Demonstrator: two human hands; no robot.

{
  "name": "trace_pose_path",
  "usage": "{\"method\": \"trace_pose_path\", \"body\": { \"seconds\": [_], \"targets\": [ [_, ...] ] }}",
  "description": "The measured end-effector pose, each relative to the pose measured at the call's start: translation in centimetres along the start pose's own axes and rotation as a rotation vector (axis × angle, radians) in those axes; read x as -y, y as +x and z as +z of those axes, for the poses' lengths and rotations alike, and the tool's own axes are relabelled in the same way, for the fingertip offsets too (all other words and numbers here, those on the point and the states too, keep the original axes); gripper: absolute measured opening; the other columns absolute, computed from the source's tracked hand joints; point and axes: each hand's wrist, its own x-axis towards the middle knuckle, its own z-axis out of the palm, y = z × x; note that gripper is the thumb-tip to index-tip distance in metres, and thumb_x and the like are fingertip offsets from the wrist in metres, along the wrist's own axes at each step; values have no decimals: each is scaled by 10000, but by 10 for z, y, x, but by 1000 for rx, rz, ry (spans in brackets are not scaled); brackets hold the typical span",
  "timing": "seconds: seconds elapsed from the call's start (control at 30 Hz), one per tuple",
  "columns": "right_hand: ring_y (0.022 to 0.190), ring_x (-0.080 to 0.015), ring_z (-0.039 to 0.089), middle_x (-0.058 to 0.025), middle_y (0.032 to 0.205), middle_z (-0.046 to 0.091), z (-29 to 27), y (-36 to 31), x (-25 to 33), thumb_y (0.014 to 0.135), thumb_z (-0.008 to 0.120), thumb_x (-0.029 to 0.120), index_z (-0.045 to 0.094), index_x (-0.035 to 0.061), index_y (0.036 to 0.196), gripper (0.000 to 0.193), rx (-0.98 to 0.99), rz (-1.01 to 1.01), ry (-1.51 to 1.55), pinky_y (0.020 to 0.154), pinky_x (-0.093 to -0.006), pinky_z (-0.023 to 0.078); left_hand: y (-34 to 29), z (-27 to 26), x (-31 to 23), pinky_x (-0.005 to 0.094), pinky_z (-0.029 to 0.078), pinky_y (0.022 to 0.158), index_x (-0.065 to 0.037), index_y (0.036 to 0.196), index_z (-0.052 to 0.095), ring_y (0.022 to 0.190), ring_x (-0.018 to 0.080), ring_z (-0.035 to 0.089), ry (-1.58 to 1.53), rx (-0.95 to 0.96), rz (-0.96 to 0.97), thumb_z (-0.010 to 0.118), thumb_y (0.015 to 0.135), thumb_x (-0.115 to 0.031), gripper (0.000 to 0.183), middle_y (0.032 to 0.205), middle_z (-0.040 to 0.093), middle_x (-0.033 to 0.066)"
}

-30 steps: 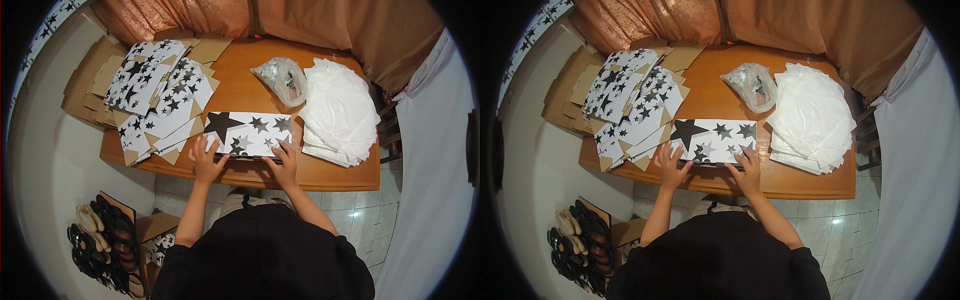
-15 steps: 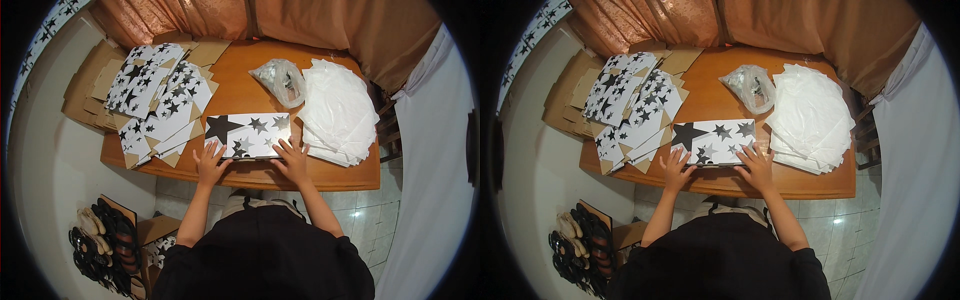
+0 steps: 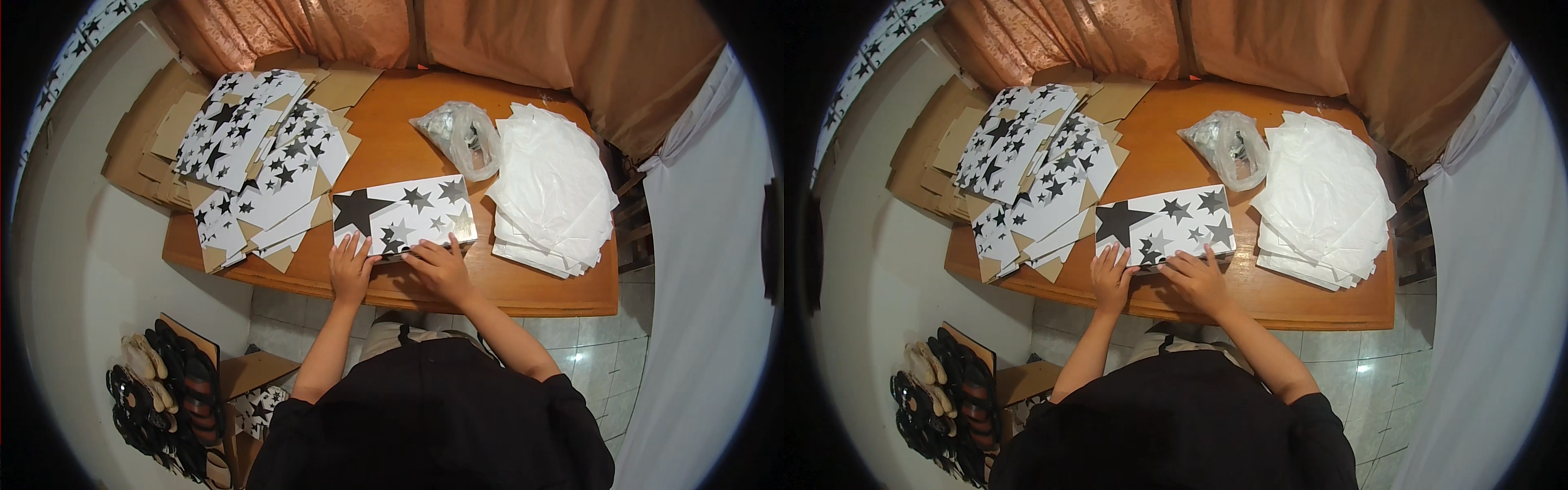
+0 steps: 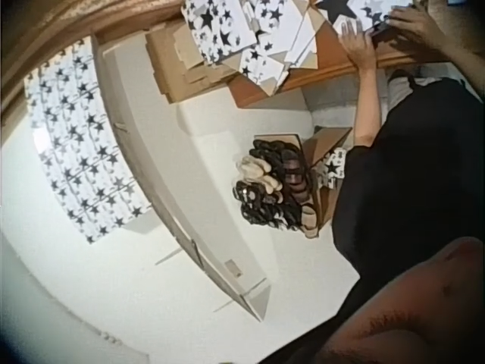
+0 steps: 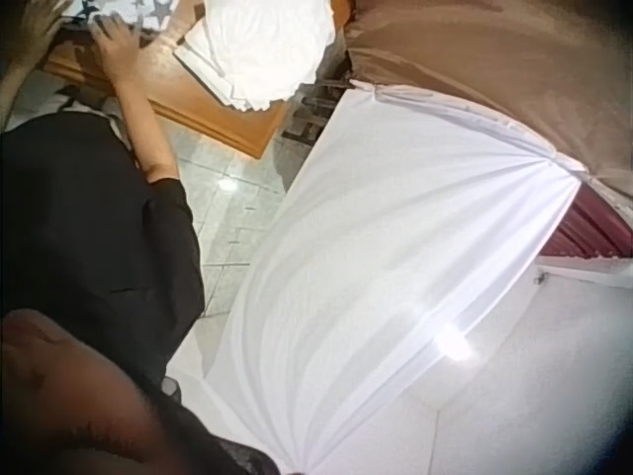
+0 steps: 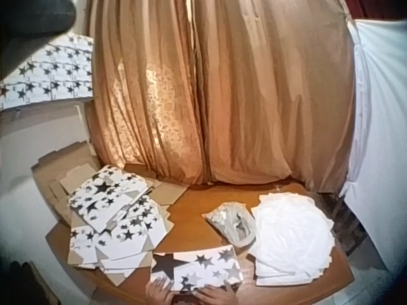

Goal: Folding flat cardboard into shoe boxes, placing tissue paper and packets inside, and stacking them on a shelf.

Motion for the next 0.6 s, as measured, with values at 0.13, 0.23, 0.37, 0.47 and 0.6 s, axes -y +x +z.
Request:
{"method": "trace_pose_path", "body": {
  "seconds": [0.13, 0.23, 0.37, 0.47, 0.6],
  "targets": [
    [1009, -172, 562, 10, 1018, 603, 15, 4, -2, 725, 634, 173, 636, 162, 1030, 305, 30, -82, -47, 958, -514, 357, 1, -2, -2, 497, 328, 950, -157, 1132, 630, 1161, 290, 471, -6, 11, -11, 679, 759, -317, 409, 1241, 552, 80],
    [971, -182, 568, -20, 979, 598, 18, 7, -11, 717, 619, 154, 638, 131, 1022, 306, 4, -177, -24, 925, -452, 408, 2, -2, -3, 498, 333, 945, -156, 1127, 632, 1160, 290, 472, -5, 14, -18, 683, 754, -321, 411, 1234, 556, 82],
    [867, -243, 589, -75, 931, 594, 19, 11, -15, 649, 683, 105, 640, 113, 1029, 382, -87, -236, 46, 812, -412, 470, 3, -3, -4, 497, 336, 942, -152, 1122, 634, 1149, 290, 478, -15, 9, -22, 691, 746, -317, 415, 1228, 559, 86],
    [824, -244, 594, -81, 898, 598, 24, 11, -9, 677, 643, 49, 653, 94, 986, 313, -155, -162, 98, 763, -374, 485, 4, -4, -4, 496, 336, 944, -150, 1119, 636, 1147, 289, 478, -31, 8, -32, 694, 742, -317, 416, 1225, 560, 85],
    [801, -238, 593, -77, 879, 602, 22, 13, -7, 683, 622, 12, 652, 76, 966, 292, -193, -109, 127, 721, -346, 484, 4, -3, -3, 494, 338, 939, -149, 1116, 636, 1147, 287, 478, -35, 7, -34, 693, 741, -319, 416, 1225, 559, 82]
  ]
}}
